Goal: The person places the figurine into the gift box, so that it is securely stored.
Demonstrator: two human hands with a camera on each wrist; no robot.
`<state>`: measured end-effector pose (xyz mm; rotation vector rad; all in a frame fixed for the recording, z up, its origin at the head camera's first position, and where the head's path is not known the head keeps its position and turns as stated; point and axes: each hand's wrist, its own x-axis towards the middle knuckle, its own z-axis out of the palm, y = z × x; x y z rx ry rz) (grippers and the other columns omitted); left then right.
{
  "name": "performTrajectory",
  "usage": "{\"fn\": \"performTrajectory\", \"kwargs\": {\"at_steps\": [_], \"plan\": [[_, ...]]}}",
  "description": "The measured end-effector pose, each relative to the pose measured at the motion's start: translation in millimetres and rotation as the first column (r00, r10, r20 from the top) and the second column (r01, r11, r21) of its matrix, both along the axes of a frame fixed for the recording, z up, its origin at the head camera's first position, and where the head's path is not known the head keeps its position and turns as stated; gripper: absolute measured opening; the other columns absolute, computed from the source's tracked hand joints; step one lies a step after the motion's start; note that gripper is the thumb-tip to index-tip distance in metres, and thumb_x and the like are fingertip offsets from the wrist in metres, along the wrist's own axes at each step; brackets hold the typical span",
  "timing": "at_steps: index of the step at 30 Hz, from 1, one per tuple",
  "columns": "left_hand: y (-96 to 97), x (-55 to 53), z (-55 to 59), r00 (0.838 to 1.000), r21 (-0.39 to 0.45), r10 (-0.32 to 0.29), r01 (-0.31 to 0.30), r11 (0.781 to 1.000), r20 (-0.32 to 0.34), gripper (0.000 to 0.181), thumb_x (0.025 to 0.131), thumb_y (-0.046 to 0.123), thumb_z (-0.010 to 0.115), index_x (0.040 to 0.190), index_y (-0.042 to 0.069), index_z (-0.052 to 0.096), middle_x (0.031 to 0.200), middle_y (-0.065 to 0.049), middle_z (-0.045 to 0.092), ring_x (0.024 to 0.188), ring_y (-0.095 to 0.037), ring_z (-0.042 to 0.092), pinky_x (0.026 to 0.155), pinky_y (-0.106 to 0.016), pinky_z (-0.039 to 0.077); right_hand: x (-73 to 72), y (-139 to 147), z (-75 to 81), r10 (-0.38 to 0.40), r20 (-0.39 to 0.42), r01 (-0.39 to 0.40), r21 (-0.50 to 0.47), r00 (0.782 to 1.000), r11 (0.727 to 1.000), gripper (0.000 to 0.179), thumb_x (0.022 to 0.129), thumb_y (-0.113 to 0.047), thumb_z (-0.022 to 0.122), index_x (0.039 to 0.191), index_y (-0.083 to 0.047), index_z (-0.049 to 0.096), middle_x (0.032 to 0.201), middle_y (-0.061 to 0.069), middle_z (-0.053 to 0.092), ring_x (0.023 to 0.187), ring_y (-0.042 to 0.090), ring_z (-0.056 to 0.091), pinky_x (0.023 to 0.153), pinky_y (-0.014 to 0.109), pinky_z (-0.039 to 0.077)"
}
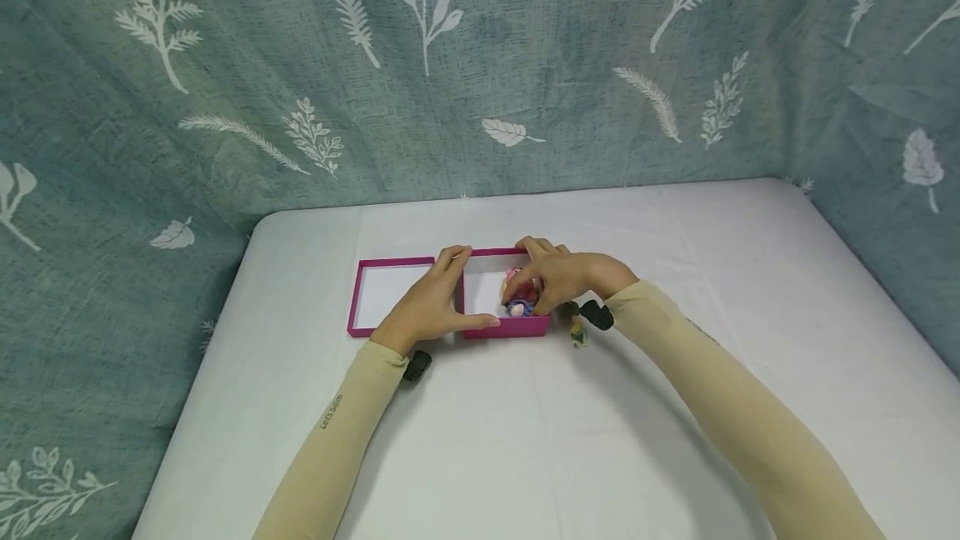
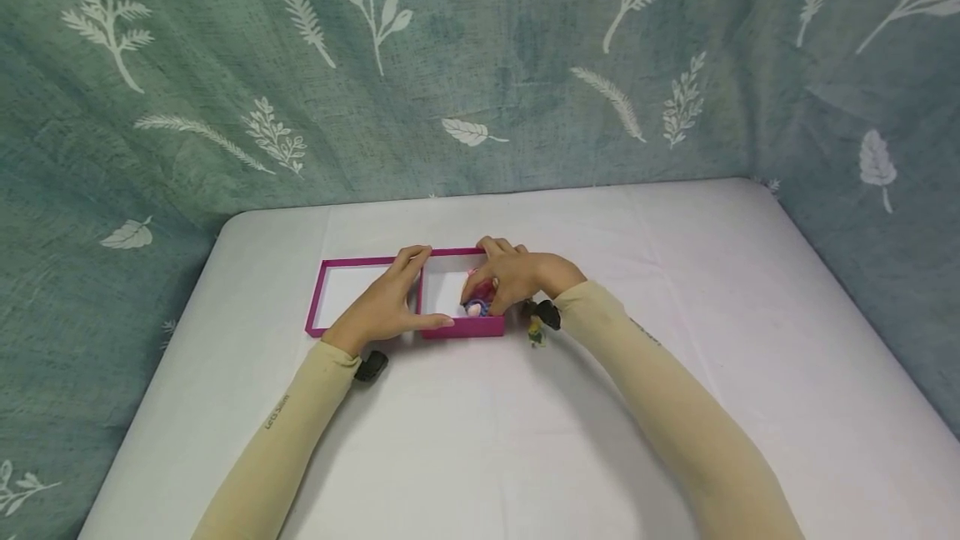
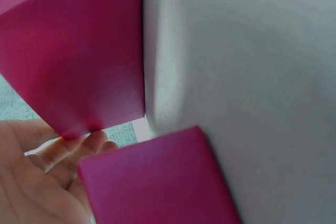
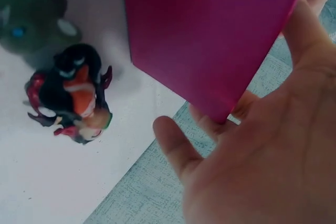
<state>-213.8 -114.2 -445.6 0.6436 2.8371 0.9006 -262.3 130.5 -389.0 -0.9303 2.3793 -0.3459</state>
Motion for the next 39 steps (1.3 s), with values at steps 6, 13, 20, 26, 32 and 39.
{"fn": "performTrajectory", "kwargs": {"at_steps": [6,13,20,26,32,39], "plan": [[-0.6,0.0,1.8,1.000,-0.002,0.004,-0.004,1.000,-0.012,0.122,0.066,0.082,0.066,0.158,0.016,0.020,0.159,0.004,0.022,0.118,-0.021,0.057,0.101,-0.043,0.050,-0.6,-1.0,4.4,0.024,-0.009,-0.023,0.017,1.000,1.000,0.032,0.080,-0.024,0.077,0.107,-0.040,0.072,0.157,0.016,0.014,0.145,0.038,0.013,0.110,0.064,0.023],[-1.2,0.2,3.5,1.000,-0.002,0.004,-0.004,1.000,-0.019,0.122,0.066,0.081,0.067,0.157,0.015,0.020,0.159,0.002,0.023,0.123,-0.023,0.055,0.102,-0.045,0.049,-0.4,-1.9,5.8,0.015,-0.009,-0.015,0.013,1.000,1.000,0.033,0.078,-0.023,0.077,0.106,-0.041,0.073,0.159,0.016,0.012,0.145,0.040,0.012,0.109,0.067,0.024],[-1.3,0.8,2.0,1.000,-0.007,0.008,-0.008,1.000,-0.016,0.122,0.066,0.083,0.065,0.158,0.018,0.019,0.158,0.004,0.022,0.118,-0.020,0.057,0.101,-0.043,0.049,-0.5,-1.3,4.3,0.016,0.000,-0.016,-0.017,1.000,1.000,0.027,0.082,-0.027,0.076,0.106,-0.038,0.074,0.158,0.016,0.014,0.145,0.039,0.013,0.109,0.067,0.024],[-1.1,2.1,0.1,1.000,-0.004,0.013,-0.013,1.000,-0.006,0.122,0.065,0.084,0.064,0.158,0.020,0.018,0.159,0.004,0.022,0.120,-0.022,0.056,0.102,-0.045,0.049,-0.3,0.2,-0.7,0.019,-0.013,-0.019,-0.052,1.000,0.998,0.019,0.087,-0.030,0.070,0.104,-0.037,0.075,0.157,0.017,0.017,0.144,0.038,0.016,0.108,0.068,0.026],[-0.1,2.0,-2.9,1.000,0.001,0.007,-0.007,1.000,-0.019,0.122,0.066,0.084,0.064,0.158,0.017,0.020,0.158,0.003,0.022,0.123,-0.022,0.054,0.103,-0.044,0.048,-0.2,-0.1,-1.8,0.009,-0.024,-0.010,-0.046,1.000,0.999,0.020,0.087,-0.028,0.067,0.101,-0.040,0.076,0.157,0.016,0.018,0.145,0.038,0.016,0.109,0.067,0.025],[2.1,2.1,-2.1,1.000,0.000,0.010,-0.010,1.000,-0.008,0.122,0.066,0.083,0.065,0.158,0.017,0.019,0.158,0.005,0.022,0.124,-0.021,0.053,0.103,-0.044,0.048,0.5,2.4,-3.0,-0.003,0.003,0.003,-0.055,1.000,0.998,0.021,0.088,-0.027,0.066,0.104,-0.038,0.076,0.160,0.015,0.013,0.149,0.040,0.001,0.112,0.071,0.012]]}}
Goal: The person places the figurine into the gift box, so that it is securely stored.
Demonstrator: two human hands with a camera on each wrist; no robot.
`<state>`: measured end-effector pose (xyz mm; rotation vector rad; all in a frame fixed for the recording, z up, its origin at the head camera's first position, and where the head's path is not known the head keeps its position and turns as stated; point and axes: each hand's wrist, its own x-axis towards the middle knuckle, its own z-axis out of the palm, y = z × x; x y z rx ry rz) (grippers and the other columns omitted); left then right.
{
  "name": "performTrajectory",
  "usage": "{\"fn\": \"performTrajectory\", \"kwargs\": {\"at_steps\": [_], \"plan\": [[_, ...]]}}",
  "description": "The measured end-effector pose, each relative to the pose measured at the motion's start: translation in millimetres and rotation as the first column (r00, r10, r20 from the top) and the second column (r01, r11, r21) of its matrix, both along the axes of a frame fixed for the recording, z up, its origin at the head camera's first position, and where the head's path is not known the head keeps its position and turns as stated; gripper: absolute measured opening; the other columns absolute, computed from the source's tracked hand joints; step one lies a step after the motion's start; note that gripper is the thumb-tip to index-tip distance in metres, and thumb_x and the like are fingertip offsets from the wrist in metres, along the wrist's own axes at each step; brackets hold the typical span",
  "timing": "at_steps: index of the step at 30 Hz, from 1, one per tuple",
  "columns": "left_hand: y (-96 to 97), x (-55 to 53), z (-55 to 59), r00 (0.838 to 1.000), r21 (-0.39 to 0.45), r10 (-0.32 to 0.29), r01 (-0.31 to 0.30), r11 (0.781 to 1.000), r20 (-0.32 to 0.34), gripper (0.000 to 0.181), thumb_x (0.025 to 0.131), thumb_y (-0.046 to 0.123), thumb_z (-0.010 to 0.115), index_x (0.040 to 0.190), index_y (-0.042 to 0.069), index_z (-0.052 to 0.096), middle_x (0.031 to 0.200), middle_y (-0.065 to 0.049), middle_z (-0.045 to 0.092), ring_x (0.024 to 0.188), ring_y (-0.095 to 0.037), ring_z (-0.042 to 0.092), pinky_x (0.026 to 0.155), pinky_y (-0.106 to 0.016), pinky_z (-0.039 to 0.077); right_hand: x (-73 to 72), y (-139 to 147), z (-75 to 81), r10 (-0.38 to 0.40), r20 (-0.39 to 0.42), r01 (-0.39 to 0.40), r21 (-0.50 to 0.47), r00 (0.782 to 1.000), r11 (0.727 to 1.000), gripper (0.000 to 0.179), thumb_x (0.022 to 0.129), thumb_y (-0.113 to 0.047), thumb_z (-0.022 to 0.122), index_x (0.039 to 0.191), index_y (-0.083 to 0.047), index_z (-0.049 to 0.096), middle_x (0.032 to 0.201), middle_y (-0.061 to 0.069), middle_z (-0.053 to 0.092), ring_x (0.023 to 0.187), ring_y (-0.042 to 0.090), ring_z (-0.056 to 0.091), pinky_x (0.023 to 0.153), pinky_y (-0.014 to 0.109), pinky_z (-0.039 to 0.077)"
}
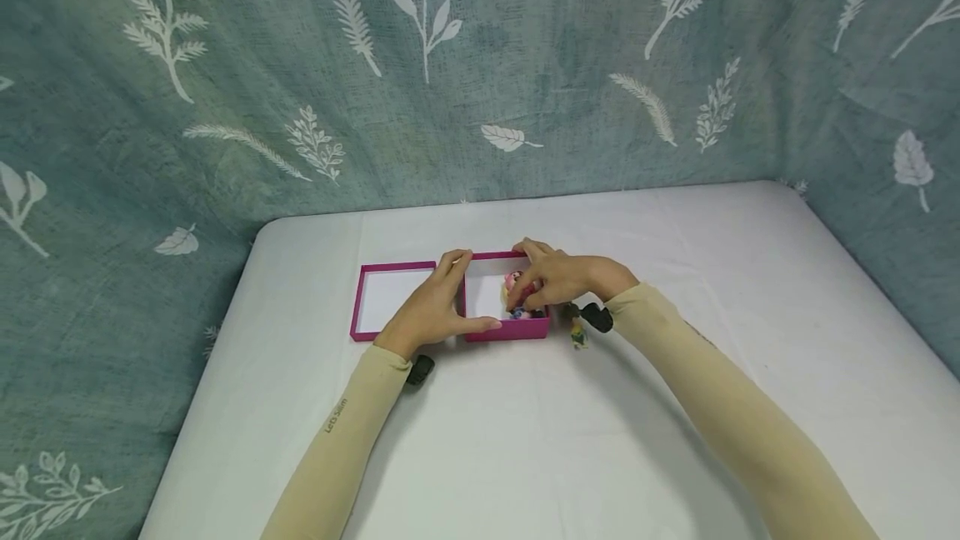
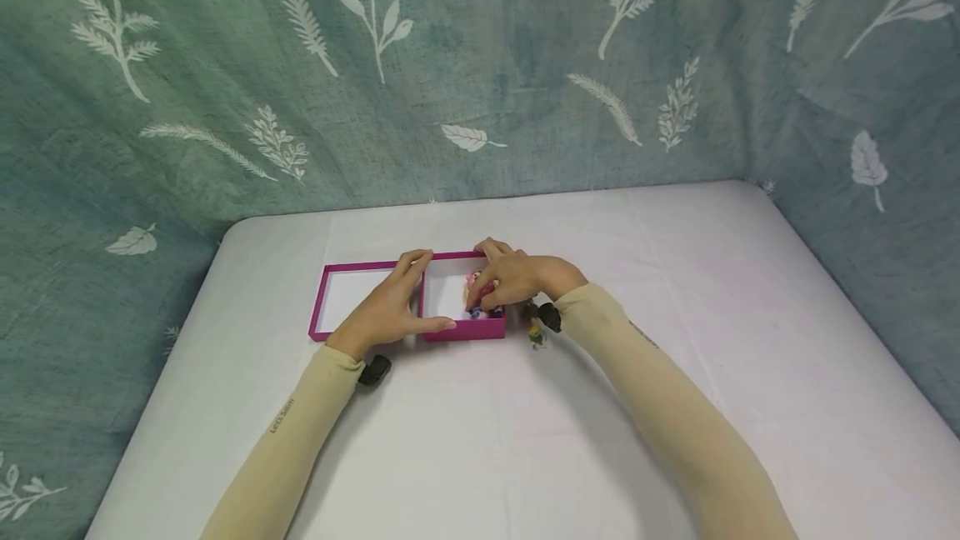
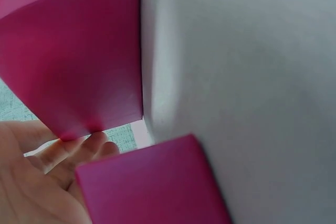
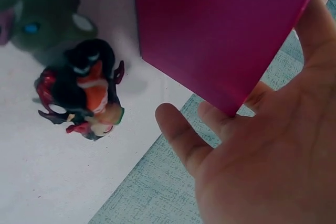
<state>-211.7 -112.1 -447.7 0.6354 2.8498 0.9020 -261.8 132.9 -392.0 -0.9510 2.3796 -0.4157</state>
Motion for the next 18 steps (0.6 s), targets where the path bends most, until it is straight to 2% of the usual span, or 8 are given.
{"fn": "performTrajectory", "kwargs": {"at_steps": [4,18], "plan": [[0.4,0.4,-0.5,1.000,-0.004,0.002,-0.002,1.000,0.010,0.122,0.066,0.083,0.065,0.158,0.019,0.018,0.158,0.007,0.021,0.126,-0.021,0.052,0.104,-0.044,0.047,0.0,2.1,-2.0,0.005,0.025,-0.005,-0.020,1.000,1.000,0.022,0.089,-0.027,0.066,0.106,-0.035,0.076,0.162,0.015,0.009,0.149,0.041,-0.012,0.111,0.074,0.002],[0.3,0.5,1.0,1.000,-0.026,-0.003,0.004,1.000,0.004,0.120,0.068,0.082,0.065,0.158,0.021,0.016,0.159,0.004,0.020,0.120,-0.022,0.056,0.102,-0.044,0.048,-0.8,4.1,-2.4,0.014,0.006,-0.014,-0.031,1.000,0.999,0.021,0.088,-0.029,0.066,0.105,-0.035,0.077,0.161,0.013,0.014,0.149,0.043,-0.013,0.110,0.075,0.004]]}}
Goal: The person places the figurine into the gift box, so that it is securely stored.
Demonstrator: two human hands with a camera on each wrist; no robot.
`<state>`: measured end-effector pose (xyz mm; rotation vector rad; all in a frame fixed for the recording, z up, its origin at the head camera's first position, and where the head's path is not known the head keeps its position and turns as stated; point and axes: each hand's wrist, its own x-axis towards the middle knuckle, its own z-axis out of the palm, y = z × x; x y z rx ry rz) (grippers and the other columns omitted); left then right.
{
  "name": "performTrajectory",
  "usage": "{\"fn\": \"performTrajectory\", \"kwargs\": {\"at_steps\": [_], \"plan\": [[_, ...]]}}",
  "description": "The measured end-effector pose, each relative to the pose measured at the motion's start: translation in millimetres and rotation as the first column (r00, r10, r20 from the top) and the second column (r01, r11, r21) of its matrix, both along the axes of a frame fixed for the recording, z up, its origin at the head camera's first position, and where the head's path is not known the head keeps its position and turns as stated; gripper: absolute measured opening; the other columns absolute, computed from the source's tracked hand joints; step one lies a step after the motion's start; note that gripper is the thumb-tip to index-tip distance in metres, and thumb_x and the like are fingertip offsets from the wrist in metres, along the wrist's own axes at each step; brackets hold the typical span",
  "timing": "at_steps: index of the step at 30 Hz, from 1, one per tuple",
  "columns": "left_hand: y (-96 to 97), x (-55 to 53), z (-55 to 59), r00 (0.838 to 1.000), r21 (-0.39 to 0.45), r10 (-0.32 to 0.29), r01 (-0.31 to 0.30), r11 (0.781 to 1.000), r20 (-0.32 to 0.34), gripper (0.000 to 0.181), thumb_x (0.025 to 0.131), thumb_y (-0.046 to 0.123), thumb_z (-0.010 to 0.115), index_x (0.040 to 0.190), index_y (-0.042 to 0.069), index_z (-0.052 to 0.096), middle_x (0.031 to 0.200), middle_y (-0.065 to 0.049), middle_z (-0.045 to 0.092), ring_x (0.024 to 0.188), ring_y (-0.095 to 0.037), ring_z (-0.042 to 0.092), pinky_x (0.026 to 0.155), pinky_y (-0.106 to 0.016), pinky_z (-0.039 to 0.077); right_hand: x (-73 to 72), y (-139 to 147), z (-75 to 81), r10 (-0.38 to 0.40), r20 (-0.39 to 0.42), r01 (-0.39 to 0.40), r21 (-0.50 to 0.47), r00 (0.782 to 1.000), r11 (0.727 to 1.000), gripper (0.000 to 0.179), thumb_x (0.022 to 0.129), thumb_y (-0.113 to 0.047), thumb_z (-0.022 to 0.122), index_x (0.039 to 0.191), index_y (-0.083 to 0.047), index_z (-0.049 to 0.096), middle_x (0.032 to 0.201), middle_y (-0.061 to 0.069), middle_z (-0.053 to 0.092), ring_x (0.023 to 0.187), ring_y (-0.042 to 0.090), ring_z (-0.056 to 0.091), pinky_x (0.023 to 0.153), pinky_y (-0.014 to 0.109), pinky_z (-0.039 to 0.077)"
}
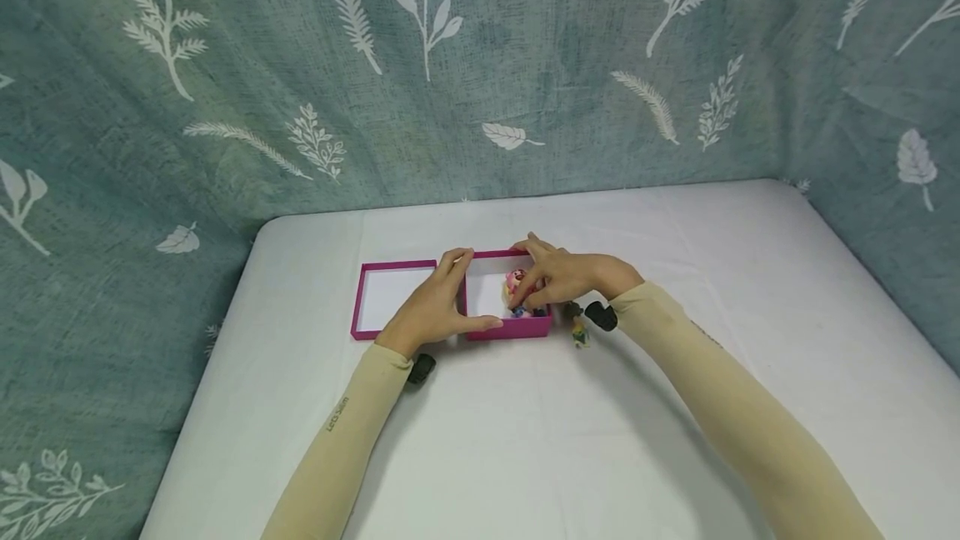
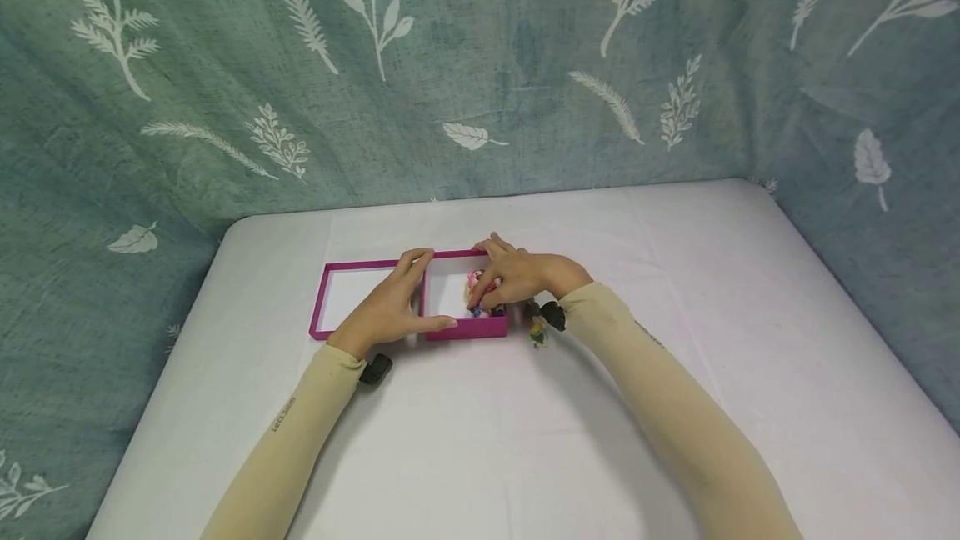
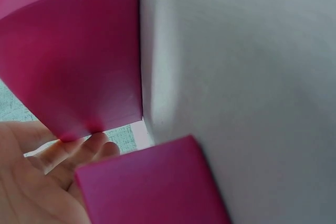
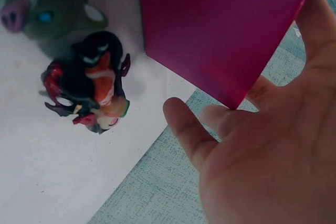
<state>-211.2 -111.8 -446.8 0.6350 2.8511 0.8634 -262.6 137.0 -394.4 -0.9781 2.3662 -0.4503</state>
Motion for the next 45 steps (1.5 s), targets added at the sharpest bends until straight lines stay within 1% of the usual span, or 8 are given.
{"fn": "performTrajectory", "kwargs": {"at_steps": [10,14,20,24,28,31,40,45], "plan": [[0.9,-1.3,-3.6,1.000,0.013,-0.002,0.002,1.000,-0.006,0.122,0.066,0.086,0.061,0.158,0.019,0.019,0.158,0.005,0.023,0.112,-0.020,0.059,0.098,-0.043,0.051,-0.4,3.9,0.7,-0.009,0.024,0.009,0.001,1.000,1.000,0.025,0.089,-0.025,0.063,0.109,-0.034,0.076,0.163,0.012,0.012,0.149,0.042,-0.014,0.112,0.074,0.002],[2.4,-1.3,-3.0,1.000,0.014,-0.003,0.003,1.000,-0.003,0.123,0.065,0.087,0.060,0.158,0.017,0.020,0.158,0.004,0.023,0.117,-0.021,0.058,0.100,-0.045,0.050,1.6,14.8,0.2,-0.008,0.031,0.011,-0.095,0.999,0.995,0.026,0.090,-0.026,0.067,0.114,-0.028,0.075,0.161,0.012,0.015,0.149,0.041,-0.011,0.112,0.073,0.006],[4.5,-1.5,-0.7,1.000,0.023,-0.012,0.012,1.000,-0.013,0.123,0.066,0.085,0.063,0.157,0.015,0.020,0.158,0.001,0.023,0.123,-0.024,0.055,0.102,-0.046,0.048,7.6,37.4,6.4,-0.022,-0.014,0.018,-0.248,1.000,0.969,0.035,0.089,-0.024,0.072,0.124,-0.018,0.070,0.159,0.017,0.014,0.149,0.044,-0.006,0.111,0.073,0.010],[4.3,-1.2,0.1,1.000,0.028,-0.010,0.011,1.000,-0.017,0.122,0.066,0.083,0.064,0.157,0.015,0.020,0.158,0.001,0.023,0.125,-0.025,0.054,0.103,-0.046,0.048,10.6,52.6,8.2,-0.083,-0.078,0.060,-0.261,0.993,0.963,0.042,0.091,-0.028,0.070,0.131,-0.019,0.064,0.158,0.016,0.015,0.148,0.042,0.003,0.110,0.072,0.016],[3.3,-1.3,0.1,1.000,0.027,-0.010,0.011,1.000,-0.024,0.121,0.067,0.082,0.065,0.158,0.016,0.020,0.158,0.002,0.024,0.124,-0.024,0.055,0.102,-0.045,0.048,11.3,66.2,4.7,-0.176,-0.142,0.133,-0.267,0.974,0.954,0.049,0.092,-0.030,0.069,0.138,-0.017,0.058,0.155,0.017,0.022,0.145,0.042,0.018,0.108,0.068,0.027],[2.4,-1.5,0.0,1.000,0.024,-0.009,0.009,1.000,-0.025,0.120,0.067,0.081,0.066,0.157,0.016,0.020,0.158,0.001,0.023,0.122,-0.024,0.056,0.102,-0.045,0.049,11.0,74.6,-1.0,-0.239,-0.151,0.191,-0.277,0.959,0.942,0.056,0.092,-0.030,0.069,0.142,-0.014,0.052,0.152,0.020,0.028,0.140,0.042,0.028,0.107,0.065,0.031],[-0.1,-1.8,-1.1,1.000,0.026,-0.009,0.009,1.000,-0.010,0.121,0.067,0.081,0.066,0.158,0.016,0.019,0.159,0.002,0.022,0.124,-0.023,0.054,0.103,-0.045,0.047,15.0,86.8,-25.9,-0.387,-0.083,0.346,-0.303,0.918,0.888,0.069,0.090,-0.035,0.071,0.148,-0.009,0.043,0.143,0.020,0.040,0.136,0.040,0.038,0.109,0.061,0.033],[-0.8,-1.5,-1.2,1.000,0.024,-0.003,0.003,1.000,-0.007,0.121,0.066,0.082,0.066,0.158,0.017,0.019,0.158,0.004,0.022,0.124,-0.022,0.055,0.103,-0.044,0.048,18.3,83.3,-35.3,-0.407,-0.058,0.371,-0.309,0.912,0.875,0.073,0.089,-0.036,0.072,0.149,-0.009,0.041,0.143,0.020,0.041,0.135,0.041,0.039,0.109,0.061,0.034]]}}
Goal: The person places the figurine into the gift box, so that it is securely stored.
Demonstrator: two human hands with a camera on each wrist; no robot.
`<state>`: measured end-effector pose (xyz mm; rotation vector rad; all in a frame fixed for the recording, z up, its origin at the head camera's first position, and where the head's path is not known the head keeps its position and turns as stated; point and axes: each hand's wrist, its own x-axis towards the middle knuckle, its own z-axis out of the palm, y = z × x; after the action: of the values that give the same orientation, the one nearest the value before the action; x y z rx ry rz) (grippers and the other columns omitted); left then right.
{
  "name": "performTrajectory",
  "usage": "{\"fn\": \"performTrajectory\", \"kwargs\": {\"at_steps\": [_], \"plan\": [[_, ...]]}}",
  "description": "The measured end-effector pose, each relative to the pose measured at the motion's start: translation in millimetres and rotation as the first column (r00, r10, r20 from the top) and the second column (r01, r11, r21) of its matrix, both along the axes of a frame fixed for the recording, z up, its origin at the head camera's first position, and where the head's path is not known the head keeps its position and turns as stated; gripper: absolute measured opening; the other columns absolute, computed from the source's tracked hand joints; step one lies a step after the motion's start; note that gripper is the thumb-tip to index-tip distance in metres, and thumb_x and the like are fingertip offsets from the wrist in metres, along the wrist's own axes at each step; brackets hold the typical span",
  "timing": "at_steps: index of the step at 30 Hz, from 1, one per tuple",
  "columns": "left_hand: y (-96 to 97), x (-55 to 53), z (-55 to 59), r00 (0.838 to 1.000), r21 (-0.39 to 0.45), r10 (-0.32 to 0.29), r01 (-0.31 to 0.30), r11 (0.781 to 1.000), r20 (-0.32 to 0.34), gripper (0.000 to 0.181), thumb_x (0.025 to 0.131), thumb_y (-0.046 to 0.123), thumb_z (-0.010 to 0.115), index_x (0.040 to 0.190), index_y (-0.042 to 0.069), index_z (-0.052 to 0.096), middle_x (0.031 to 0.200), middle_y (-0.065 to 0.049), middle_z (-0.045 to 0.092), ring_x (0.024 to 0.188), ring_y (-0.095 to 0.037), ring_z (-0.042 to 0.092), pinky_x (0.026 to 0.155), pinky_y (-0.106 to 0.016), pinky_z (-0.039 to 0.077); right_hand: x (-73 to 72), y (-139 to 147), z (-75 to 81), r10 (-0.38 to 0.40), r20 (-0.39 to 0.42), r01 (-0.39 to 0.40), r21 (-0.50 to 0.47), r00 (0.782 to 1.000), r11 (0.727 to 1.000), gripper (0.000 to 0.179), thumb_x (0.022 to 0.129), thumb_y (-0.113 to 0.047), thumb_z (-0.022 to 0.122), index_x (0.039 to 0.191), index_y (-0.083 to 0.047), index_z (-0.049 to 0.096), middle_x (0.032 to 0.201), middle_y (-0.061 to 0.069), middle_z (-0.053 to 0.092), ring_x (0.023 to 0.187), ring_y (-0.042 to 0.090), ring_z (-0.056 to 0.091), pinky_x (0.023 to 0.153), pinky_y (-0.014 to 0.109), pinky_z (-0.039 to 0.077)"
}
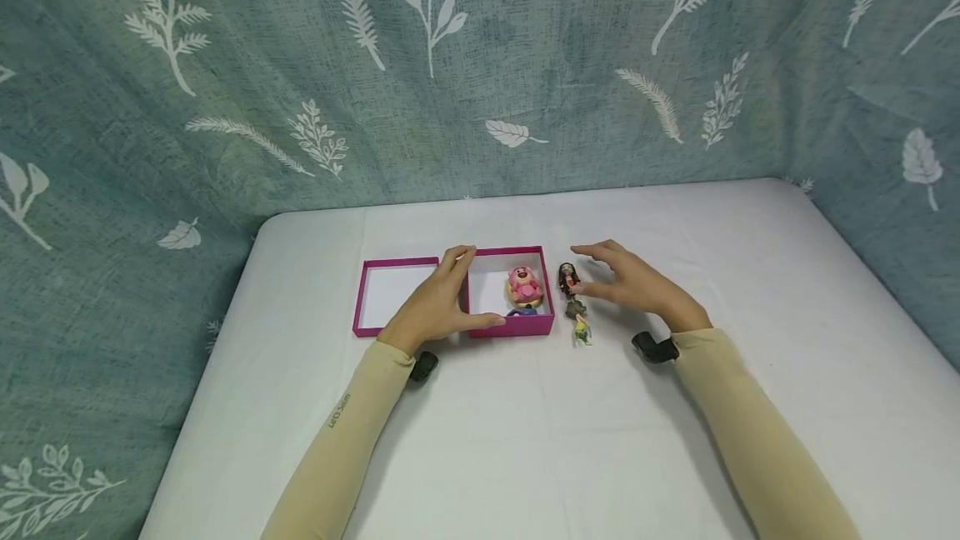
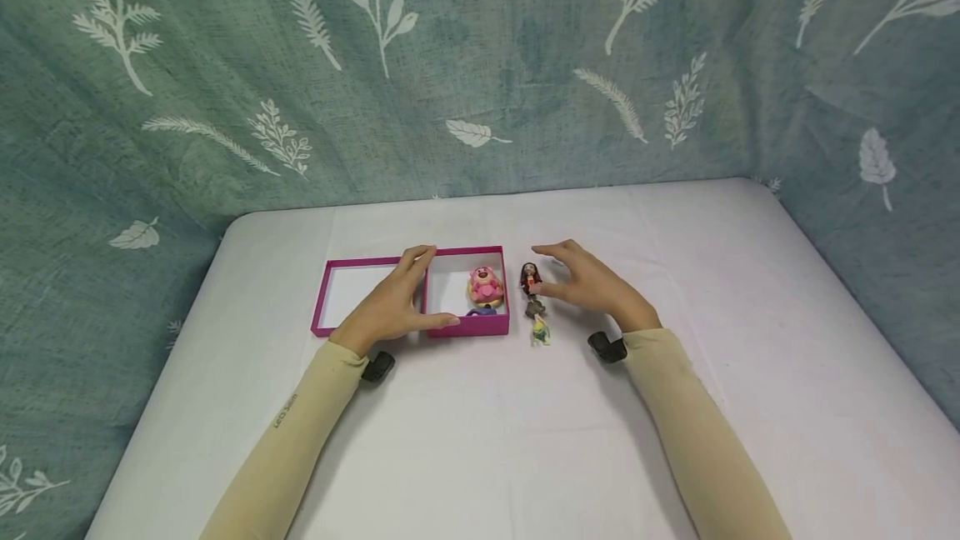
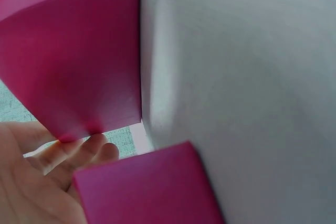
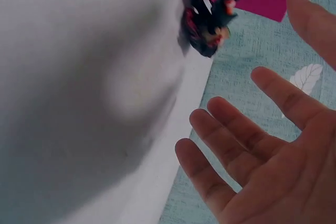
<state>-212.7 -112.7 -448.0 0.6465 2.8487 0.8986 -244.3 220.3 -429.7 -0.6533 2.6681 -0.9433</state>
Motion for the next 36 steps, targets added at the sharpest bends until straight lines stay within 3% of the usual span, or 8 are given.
{"fn": "performTrajectory", "kwargs": {"at_steps": [17,28,36], "plan": [[1.1,1.2,0.1,1.000,0.011,-0.005,0.005,1.000,-0.012,0.120,0.067,0.080,0.067,0.158,0.018,0.019,0.158,0.004,0.023,0.126,-0.022,0.053,0.105,-0.044,0.046,2.5,-13.7,-12.4,0.002,-0.051,0.004,0.112,0.999,0.994,0.073,0.088,-0.037,0.073,0.147,-0.007,0.043,0.142,0.023,0.042,0.136,0.041,0.038,0.111,0.060,0.032],[0.0,1.4,-0.9,1.000,0.011,0.009,-0.009,1.000,-0.007,0.121,0.065,0.084,0.065,0.158,0.022,0.018,0.158,0.006,0.023,0.125,-0.021,0.053,0.105,-0.044,0.047,1.4,-16.3,-14.4,0.010,-0.054,-0.004,0.117,0.999,0.993,0.069,0.088,-0.036,0.073,0.144,-0.006,0.048,0.142,0.022,0.044,0.135,0.040,0.039,0.111,0.060,0.032],[0.3,0.4,-1.7,1.000,0.009,0.009,-0.009,1.000,-0.005,0.121,0.065,0.083,0.066,0.158,0.022,0.018,0.158,0.006,0.023,0.124,-0.021,0.054,0.104,-0.044,0.047,-2.5,-14.7,-12.7,0.024,-0.073,-0.015,0.116,0.997,0.993,0.056,0.094,-0.032,0.066,0.140,-0.004,0.052,0.138,0.022,0.048,0.132,0.039,0.043,0.110,0.058,0.035]]}}
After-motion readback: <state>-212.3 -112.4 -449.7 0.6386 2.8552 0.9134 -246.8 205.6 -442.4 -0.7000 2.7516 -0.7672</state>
